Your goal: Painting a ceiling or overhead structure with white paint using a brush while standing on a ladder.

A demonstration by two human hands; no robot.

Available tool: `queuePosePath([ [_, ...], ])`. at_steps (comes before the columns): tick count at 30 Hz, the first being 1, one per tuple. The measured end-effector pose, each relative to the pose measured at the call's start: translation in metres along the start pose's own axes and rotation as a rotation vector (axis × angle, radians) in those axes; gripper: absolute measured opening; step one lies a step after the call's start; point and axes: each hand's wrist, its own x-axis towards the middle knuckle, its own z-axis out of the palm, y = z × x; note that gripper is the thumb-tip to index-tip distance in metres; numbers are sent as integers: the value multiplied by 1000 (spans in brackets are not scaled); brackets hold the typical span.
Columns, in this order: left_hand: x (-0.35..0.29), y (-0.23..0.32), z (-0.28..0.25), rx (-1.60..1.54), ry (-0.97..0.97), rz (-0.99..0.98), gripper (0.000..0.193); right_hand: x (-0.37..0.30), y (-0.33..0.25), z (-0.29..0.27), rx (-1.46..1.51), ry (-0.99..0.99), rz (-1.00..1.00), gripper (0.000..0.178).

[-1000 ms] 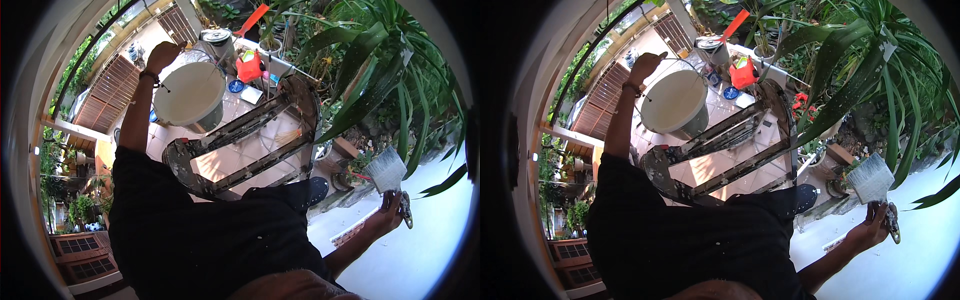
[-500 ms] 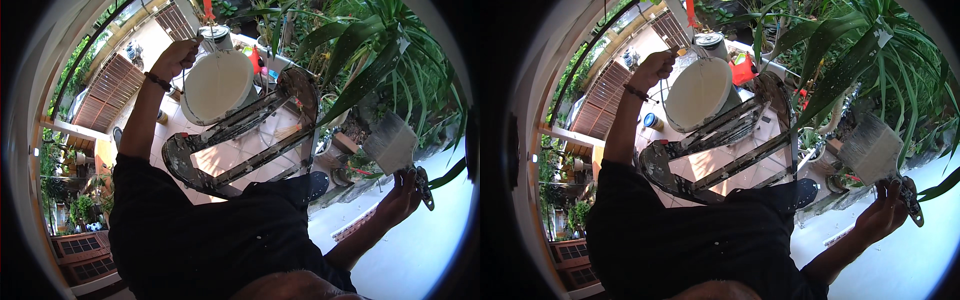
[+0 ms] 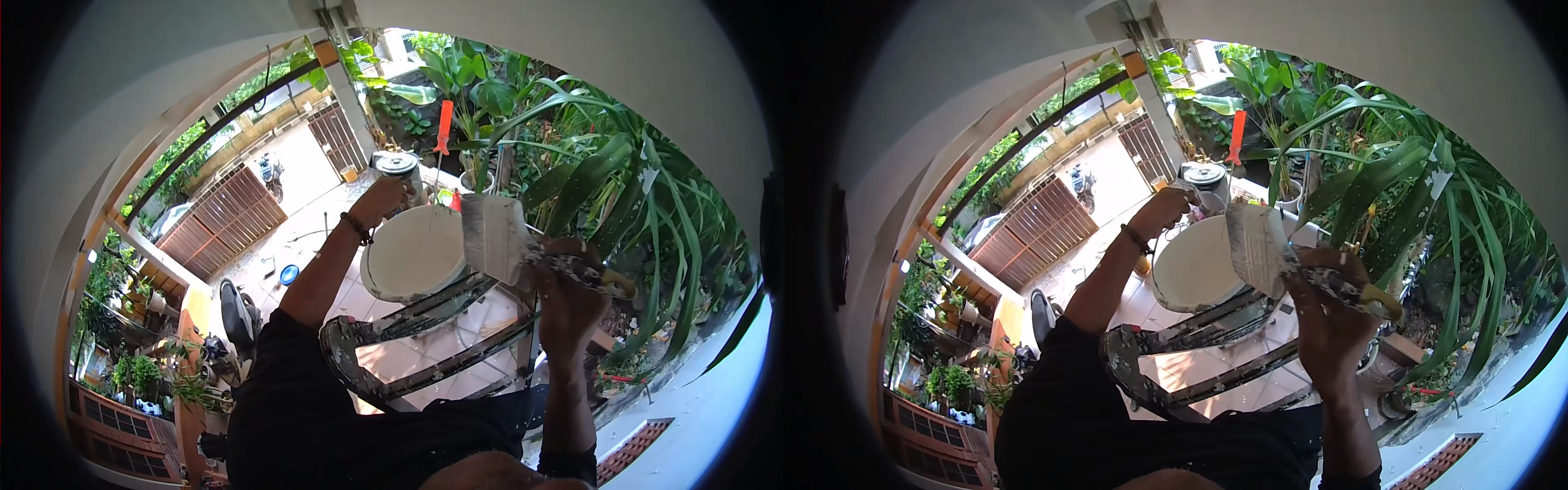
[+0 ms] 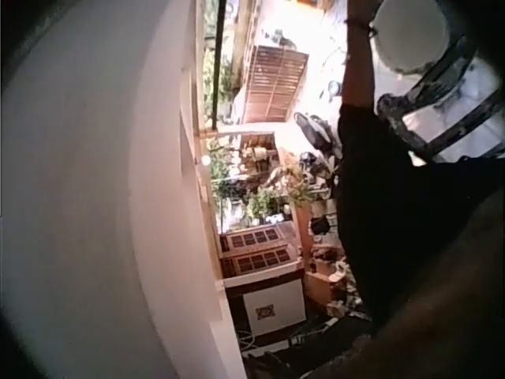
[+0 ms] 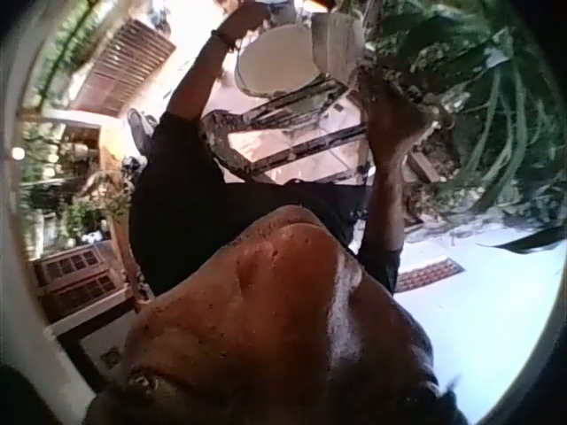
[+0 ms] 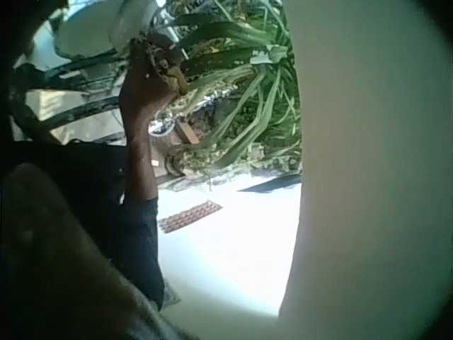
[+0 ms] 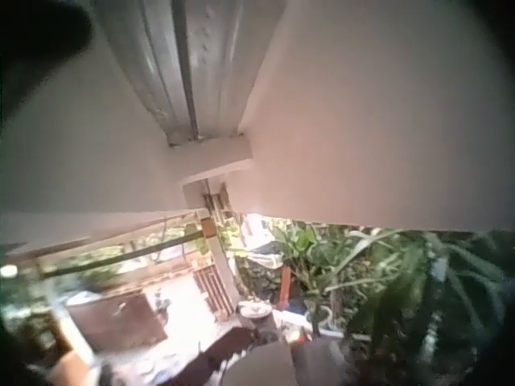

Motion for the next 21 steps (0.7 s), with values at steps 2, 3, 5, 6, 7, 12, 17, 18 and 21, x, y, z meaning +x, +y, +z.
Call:
queuePosePath([
  [2,4,-6,-7,234,-77,268,23,8,10,21,-197,-37,11,21],
  [3,4,-11,-9,317,-109,298,18,10,16,32,-241,-62,1,20],
  [5,4,-20,-5,690,-77,647,12,12,37,50,-252,-98,-53,19],
  [6,3,-28,-3,368,-99,240,11,11,52,57,-219,-109,-95,19],
  [7,0,-23,5,169,-100,106,10,8,72,58,-162,-121,-82,19],
  [12,9,-45,12,-27,-121,51,13,-2,129,66,-162,-127,-24,18],
  [17,11,-33,24,-86,-194,-85,14,-10,164,65,-33,-80,71,20],
  [18,15,-35,22,-163,-240,-193,15,-13,172,65,-36,-77,82,20],
  [21,19,-46,16,-506,-351,-247,9,-19,168,62,-68,-90,73,20],
])
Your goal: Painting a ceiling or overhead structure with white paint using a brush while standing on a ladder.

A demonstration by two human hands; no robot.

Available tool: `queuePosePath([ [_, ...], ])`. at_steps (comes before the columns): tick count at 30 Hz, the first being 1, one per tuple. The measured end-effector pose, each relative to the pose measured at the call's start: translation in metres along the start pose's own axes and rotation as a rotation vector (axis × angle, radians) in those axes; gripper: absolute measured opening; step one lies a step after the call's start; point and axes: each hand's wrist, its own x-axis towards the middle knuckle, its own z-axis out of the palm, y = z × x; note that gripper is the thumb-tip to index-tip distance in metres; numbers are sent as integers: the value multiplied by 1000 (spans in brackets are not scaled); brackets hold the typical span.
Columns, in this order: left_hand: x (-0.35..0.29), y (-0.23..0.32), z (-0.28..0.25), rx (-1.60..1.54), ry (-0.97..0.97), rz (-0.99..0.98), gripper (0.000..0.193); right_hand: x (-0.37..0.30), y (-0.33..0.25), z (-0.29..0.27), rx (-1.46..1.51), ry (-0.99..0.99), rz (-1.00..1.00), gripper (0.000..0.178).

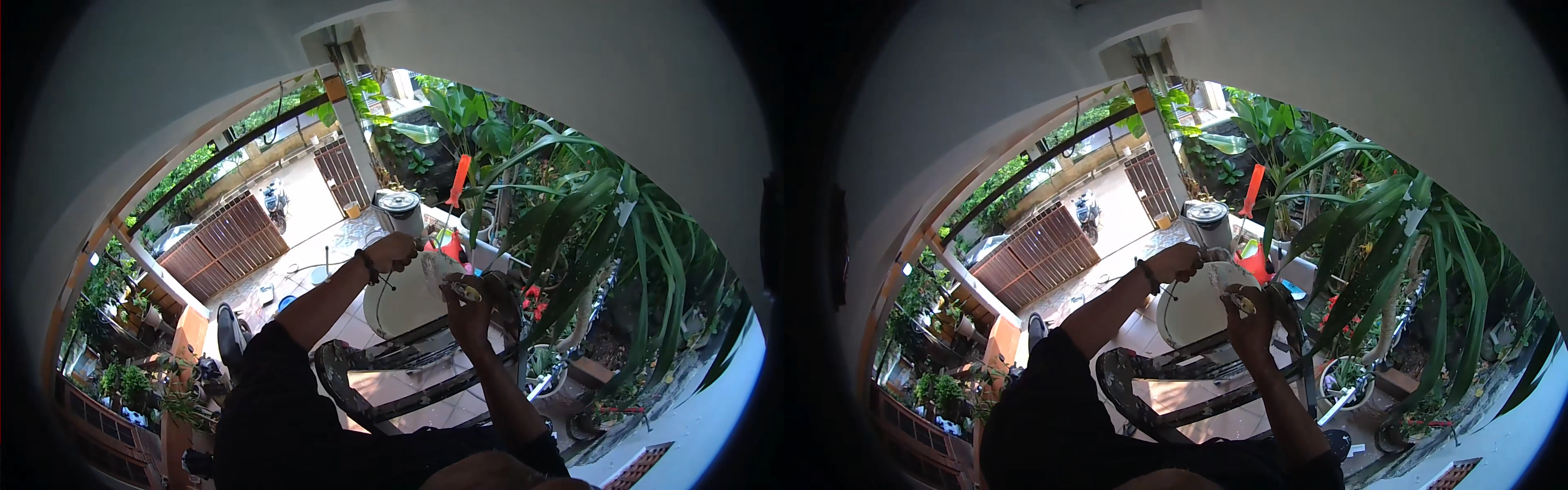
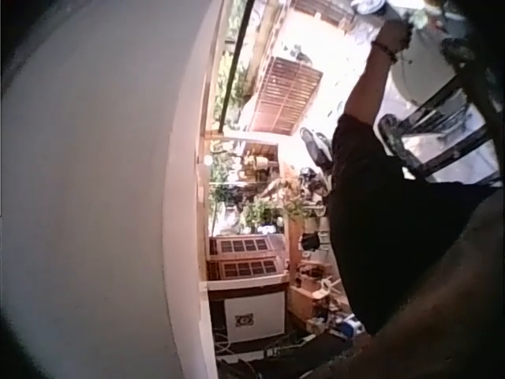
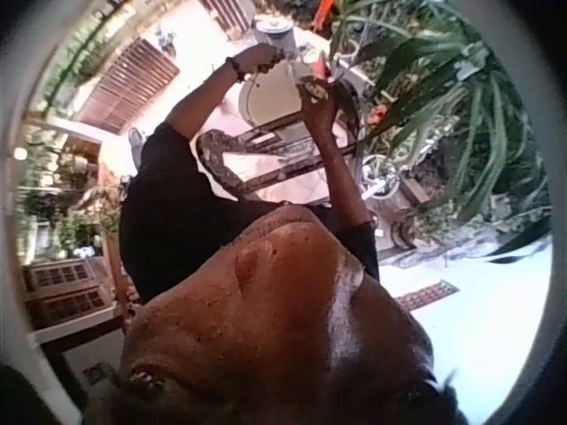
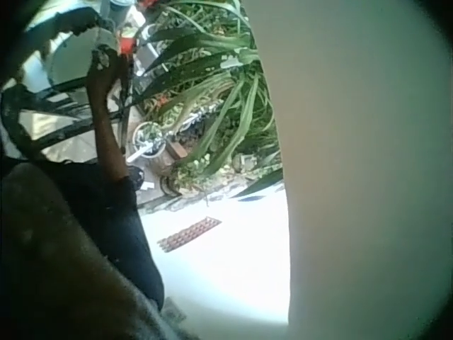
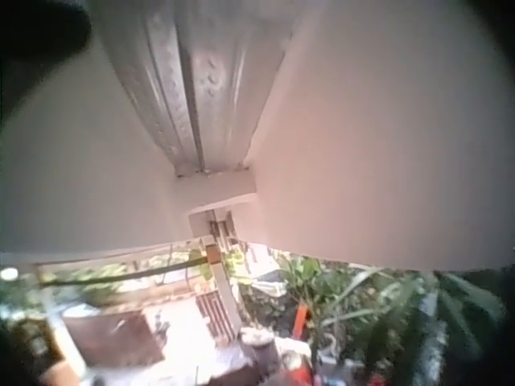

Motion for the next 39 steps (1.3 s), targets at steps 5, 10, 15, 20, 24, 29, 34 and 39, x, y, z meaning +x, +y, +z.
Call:
queuePosePath([
  [5,1,-2,27,144,66,67,7,-4,17,3,88,-3,19,18],
  [10,-9,3,39,319,251,1,21,-7,2,-6,-174,-99,-136,18],
  [15,-20,-2,46,385,340,64,23,-7,3,-12,-197,-111,-251,17],
  [20,-28,-3,35,476,526,87,22,-6,0,-13,-226,-157,-308,17],
  [24,-23,1,42,798,496,228,23,1,5,-12,-302,-162,-353,18],
  [29,-18,10,56,1238,436,317,14,8,20,-6,-330,-233,-370,18],
  [34,-23,13,51,1254,342,400,20,8,20,-5,-380,-237,-334,18],
  [39,-16,-1,34,1309,316,475,14,4,14,-1,-377,-255,-366,20],
])
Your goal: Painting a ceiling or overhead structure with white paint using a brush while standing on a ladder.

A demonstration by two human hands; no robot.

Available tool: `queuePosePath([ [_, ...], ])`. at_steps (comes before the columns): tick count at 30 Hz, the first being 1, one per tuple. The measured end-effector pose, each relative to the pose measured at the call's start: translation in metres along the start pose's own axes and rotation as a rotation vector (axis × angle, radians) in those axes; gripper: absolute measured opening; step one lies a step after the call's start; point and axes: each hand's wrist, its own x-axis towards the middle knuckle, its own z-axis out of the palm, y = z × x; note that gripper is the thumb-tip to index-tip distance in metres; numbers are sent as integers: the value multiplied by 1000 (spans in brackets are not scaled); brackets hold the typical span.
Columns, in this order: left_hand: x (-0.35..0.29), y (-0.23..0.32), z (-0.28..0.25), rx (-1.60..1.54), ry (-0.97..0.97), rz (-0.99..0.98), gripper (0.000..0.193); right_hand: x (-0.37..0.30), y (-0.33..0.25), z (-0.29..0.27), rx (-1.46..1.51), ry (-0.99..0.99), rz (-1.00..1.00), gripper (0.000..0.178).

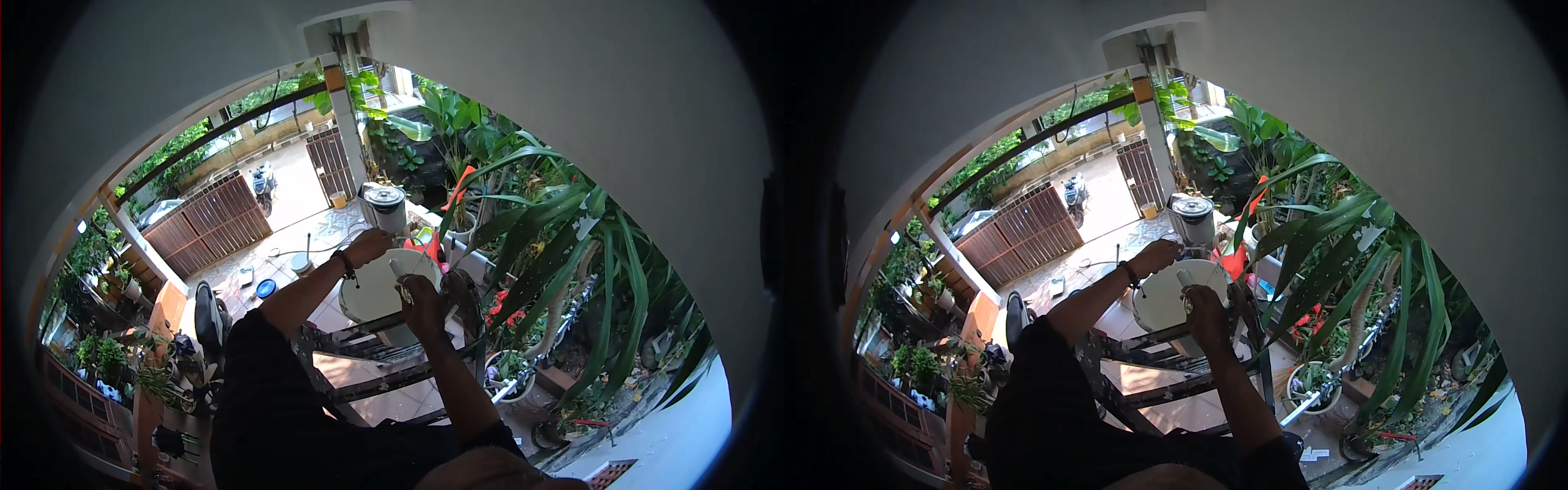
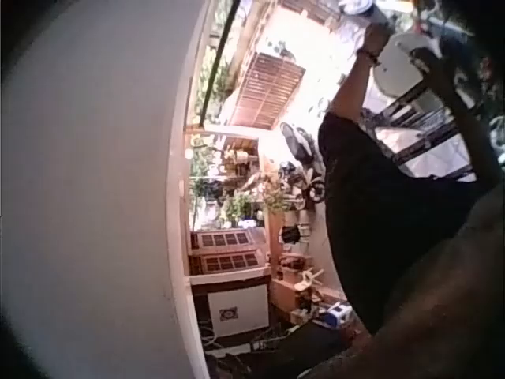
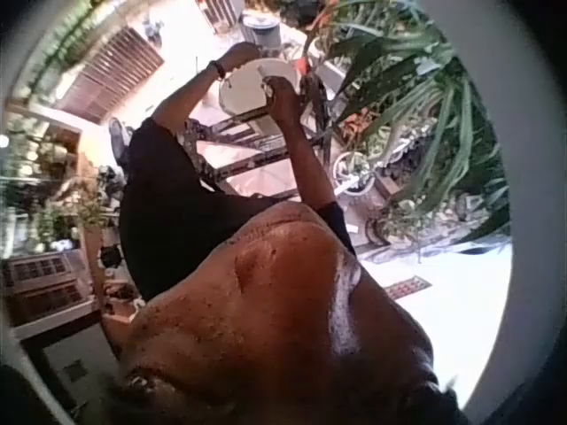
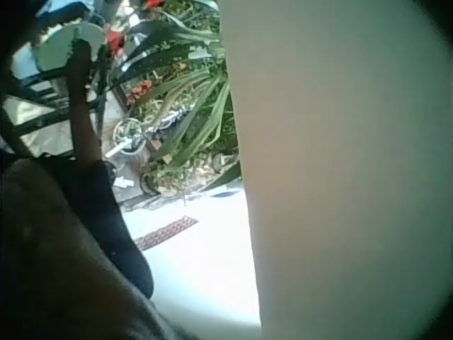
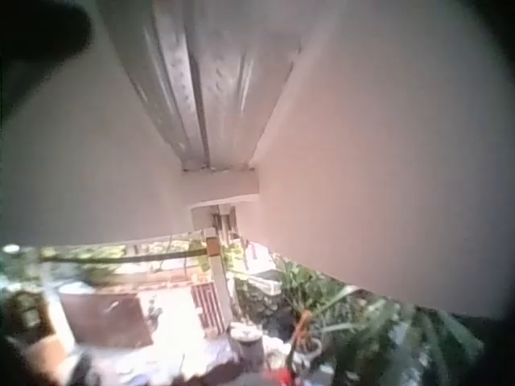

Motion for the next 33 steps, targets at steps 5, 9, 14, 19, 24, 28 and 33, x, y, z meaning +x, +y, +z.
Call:
queuePosePath([
  [5,5,19,-3,-236,-78,-308,25,-3,-3,-4,-10,17,18,21],
  [9,5,7,2,-309,-38,-326,31,-2,-5,-4,11,-4,6,21],
  [14,7,-2,5,-446,-58,-375,32,-7,-3,-2,0,6,10,20],
  [19,5,-20,11,-316,22,-126,34,-6,-3,0,-17,-45,-10,25],
  [24,3,-13,3,-539,-75,-380,30,-6,-8,-2,-26,-117,22,35],
  [28,1,-8,-4,-507,-106,-393,27,-11,-5,1,-66,-166,47,42],
  [33,-7,-17,-8,-598,-200,-406,29,-11,-9,6,-37,-145,-10,40],
])
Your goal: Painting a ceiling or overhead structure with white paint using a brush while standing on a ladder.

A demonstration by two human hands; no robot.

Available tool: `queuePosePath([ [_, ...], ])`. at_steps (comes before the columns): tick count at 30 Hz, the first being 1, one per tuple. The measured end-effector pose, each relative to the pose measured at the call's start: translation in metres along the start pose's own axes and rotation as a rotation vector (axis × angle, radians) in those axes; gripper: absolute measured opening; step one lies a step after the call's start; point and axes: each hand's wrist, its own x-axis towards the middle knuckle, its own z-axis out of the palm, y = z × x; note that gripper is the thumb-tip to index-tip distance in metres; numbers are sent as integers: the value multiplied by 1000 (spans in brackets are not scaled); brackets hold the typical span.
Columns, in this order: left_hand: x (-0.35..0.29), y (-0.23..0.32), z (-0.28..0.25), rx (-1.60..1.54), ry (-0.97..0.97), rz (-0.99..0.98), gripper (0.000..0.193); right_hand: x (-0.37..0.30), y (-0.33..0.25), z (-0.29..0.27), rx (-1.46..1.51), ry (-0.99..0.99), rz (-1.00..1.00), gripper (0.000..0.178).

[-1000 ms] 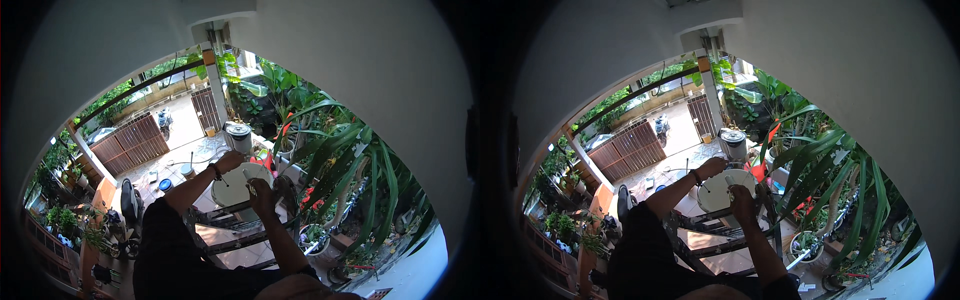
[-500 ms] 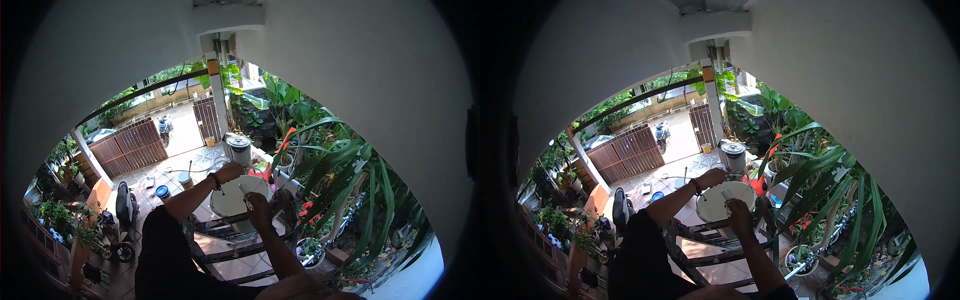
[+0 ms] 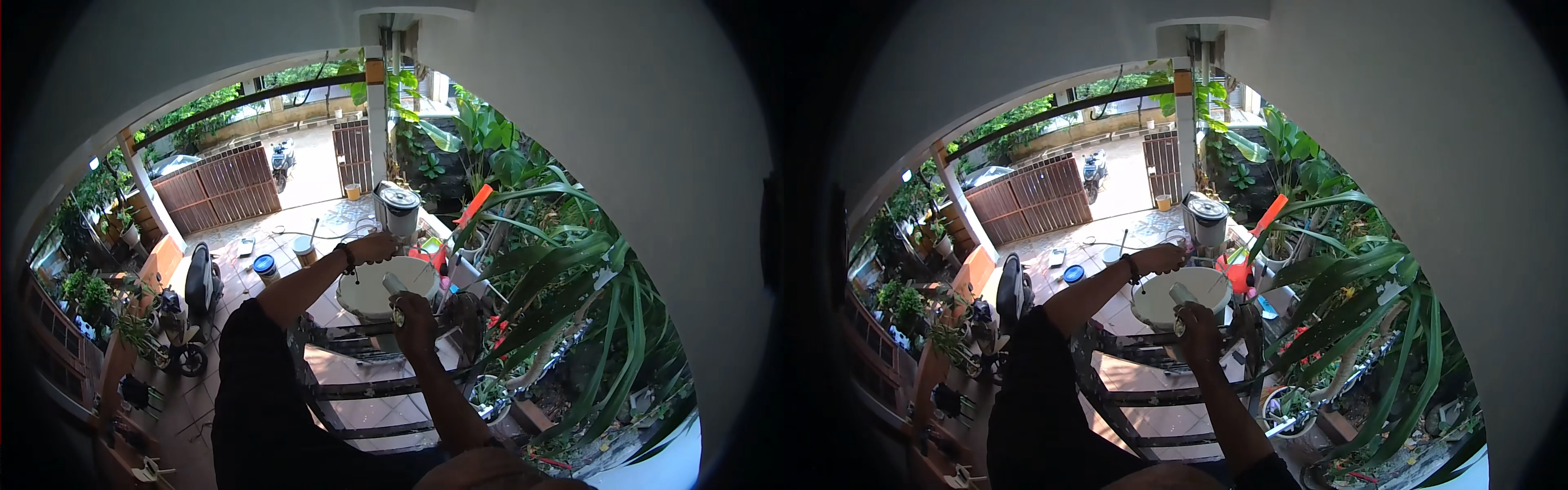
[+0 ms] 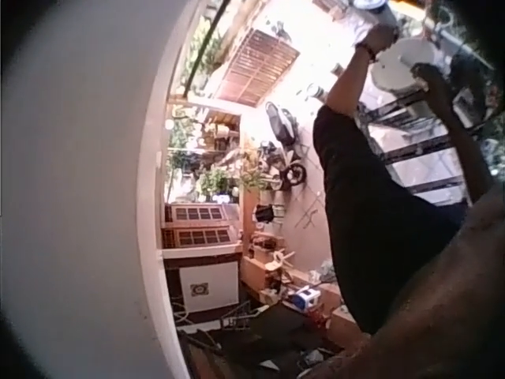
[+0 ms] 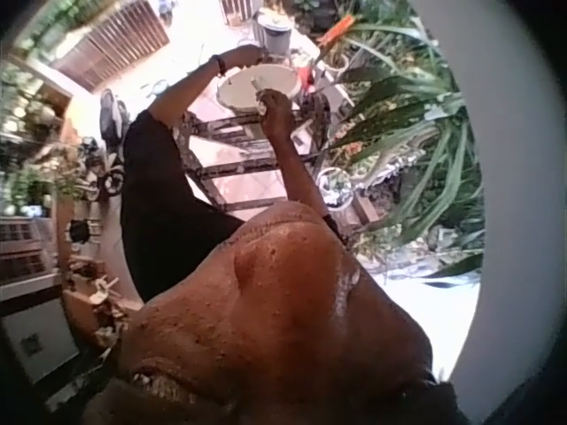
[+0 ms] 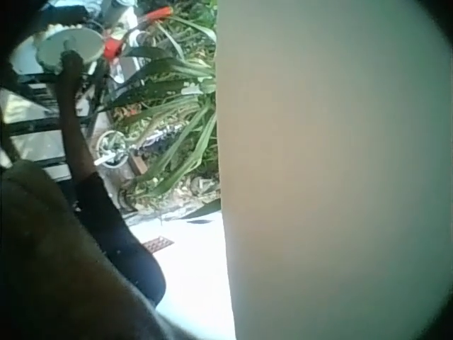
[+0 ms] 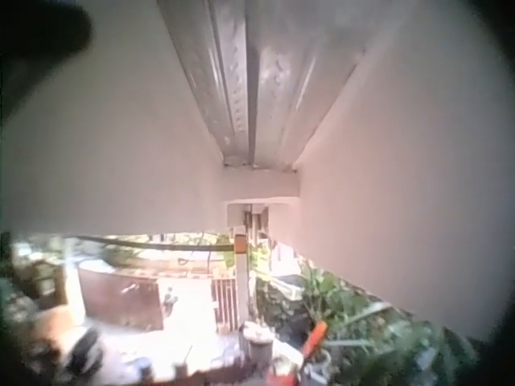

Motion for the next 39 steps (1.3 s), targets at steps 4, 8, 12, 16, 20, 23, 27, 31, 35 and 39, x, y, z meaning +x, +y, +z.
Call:
queuePosePath([
  [4,-2,0,1,-82,-21,-23,27,0,2,0,-33,-51,15,38],
  [8,-2,4,-2,-141,-50,-58,28,0,1,4,-18,-27,-5,34],
  [12,-2,2,0,-190,-43,-68,29,1,-1,6,14,-32,23,40],
  [16,-4,11,7,-173,-55,-56,25,2,-2,3,5,-27,55,36],
  [20,-3,12,7,-221,-60,-57,22,3,0,4,-43,-36,45,31],
  [23,3,6,7,-100,-92,-53,29,0,-1,3,-14,-32,66,30],
  [27,3,8,8,-125,-97,-47,28,-1,-2,3,-9,-27,31,29],
  [31,7,3,5,-144,-95,-60,26,-2,-5,2,23,-32,36,29],
  [35,2,2,5,-109,-111,-28,24,-4,-13,-1,27,-62,70,30],
  [39,-5,3,1,-92,-169,48,20,-11,-10,4,-6,-102,21,35],
])
